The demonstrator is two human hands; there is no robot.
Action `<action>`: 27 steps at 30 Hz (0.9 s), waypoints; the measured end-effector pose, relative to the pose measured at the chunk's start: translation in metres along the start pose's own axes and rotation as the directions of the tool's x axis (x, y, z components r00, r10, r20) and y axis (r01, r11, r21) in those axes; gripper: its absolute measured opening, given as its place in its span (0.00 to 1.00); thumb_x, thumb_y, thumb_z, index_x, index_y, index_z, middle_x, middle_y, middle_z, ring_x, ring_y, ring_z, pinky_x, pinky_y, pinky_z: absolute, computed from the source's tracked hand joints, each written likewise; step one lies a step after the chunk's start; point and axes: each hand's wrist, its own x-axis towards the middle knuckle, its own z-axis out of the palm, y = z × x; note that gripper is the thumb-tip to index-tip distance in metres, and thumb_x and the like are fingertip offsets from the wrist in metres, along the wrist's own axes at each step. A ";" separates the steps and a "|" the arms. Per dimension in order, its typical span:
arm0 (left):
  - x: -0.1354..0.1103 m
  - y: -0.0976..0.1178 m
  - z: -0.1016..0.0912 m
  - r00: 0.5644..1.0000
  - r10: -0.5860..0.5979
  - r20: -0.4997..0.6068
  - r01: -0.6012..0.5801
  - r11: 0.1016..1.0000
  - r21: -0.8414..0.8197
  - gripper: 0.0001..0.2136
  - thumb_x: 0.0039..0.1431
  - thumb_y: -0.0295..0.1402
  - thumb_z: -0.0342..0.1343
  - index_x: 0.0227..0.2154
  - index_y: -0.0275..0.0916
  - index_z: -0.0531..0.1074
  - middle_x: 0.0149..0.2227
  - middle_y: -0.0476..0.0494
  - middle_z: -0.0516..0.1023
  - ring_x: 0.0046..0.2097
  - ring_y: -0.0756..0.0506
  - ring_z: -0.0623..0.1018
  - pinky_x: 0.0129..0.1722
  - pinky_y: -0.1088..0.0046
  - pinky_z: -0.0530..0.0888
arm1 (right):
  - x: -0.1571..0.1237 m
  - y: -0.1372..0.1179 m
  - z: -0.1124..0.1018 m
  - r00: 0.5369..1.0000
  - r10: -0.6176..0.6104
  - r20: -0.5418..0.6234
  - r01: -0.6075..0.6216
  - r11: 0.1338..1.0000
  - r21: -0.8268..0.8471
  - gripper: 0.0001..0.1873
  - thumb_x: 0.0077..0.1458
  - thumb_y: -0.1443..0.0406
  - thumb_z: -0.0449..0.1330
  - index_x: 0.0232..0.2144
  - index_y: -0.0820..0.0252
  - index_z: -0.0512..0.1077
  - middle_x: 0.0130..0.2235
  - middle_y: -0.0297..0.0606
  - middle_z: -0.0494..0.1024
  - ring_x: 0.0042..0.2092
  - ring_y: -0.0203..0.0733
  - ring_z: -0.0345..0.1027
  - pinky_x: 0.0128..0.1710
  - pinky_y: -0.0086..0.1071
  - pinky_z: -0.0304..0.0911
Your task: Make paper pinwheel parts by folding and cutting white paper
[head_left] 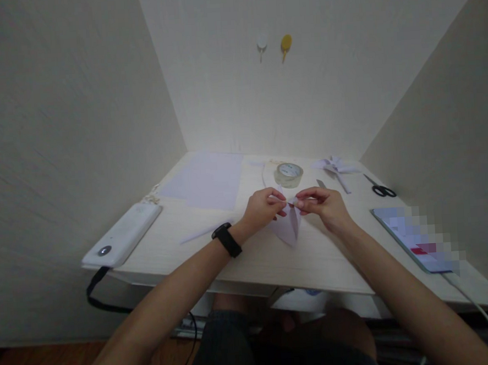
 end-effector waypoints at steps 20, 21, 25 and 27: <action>-0.002 0.010 0.003 0.995 -0.085 -0.053 0.084 0.996 -0.022 0.04 0.57 0.21 0.58 0.31 0.35 0.70 0.20 0.51 0.75 0.24 0.50 0.79 0.20 0.82 0.69 | 0.002 -0.003 0.000 0.999 -0.032 0.034 0.035 0.997 -0.071 0.22 0.26 0.56 0.79 0.26 0.60 0.80 0.24 0.39 0.79 0.23 0.37 0.71 0.20 0.30 0.69; -0.003 0.010 0.003 0.995 -0.086 -0.053 0.085 0.996 -0.021 0.04 0.57 0.21 0.58 0.31 0.35 0.70 0.20 0.51 0.75 0.24 0.50 0.79 0.20 0.82 0.69 | 0.002 -0.003 0.000 0.999 -0.029 0.034 0.031 0.997 -0.070 0.22 0.26 0.56 0.79 0.26 0.60 0.80 0.24 0.39 0.80 0.23 0.37 0.71 0.20 0.29 0.69; -0.003 0.010 0.003 0.995 -0.082 -0.061 0.081 0.997 -0.013 0.04 0.57 0.21 0.58 0.32 0.35 0.71 0.20 0.51 0.75 0.24 0.50 0.79 0.20 0.82 0.70 | 0.002 -0.002 -0.001 0.999 -0.026 0.040 0.029 0.998 -0.060 0.22 0.26 0.56 0.79 0.26 0.60 0.80 0.24 0.39 0.80 0.24 0.38 0.72 0.19 0.28 0.70; -0.003 0.009 0.004 0.995 -0.077 -0.069 0.076 0.997 -0.007 0.04 0.57 0.21 0.57 0.32 0.35 0.71 0.20 0.51 0.75 0.24 0.50 0.79 0.20 0.82 0.69 | 0.002 -0.002 -0.001 0.999 -0.030 0.043 0.033 0.997 -0.069 0.22 0.27 0.55 0.79 0.26 0.60 0.80 0.24 0.39 0.80 0.24 0.38 0.72 0.19 0.29 0.70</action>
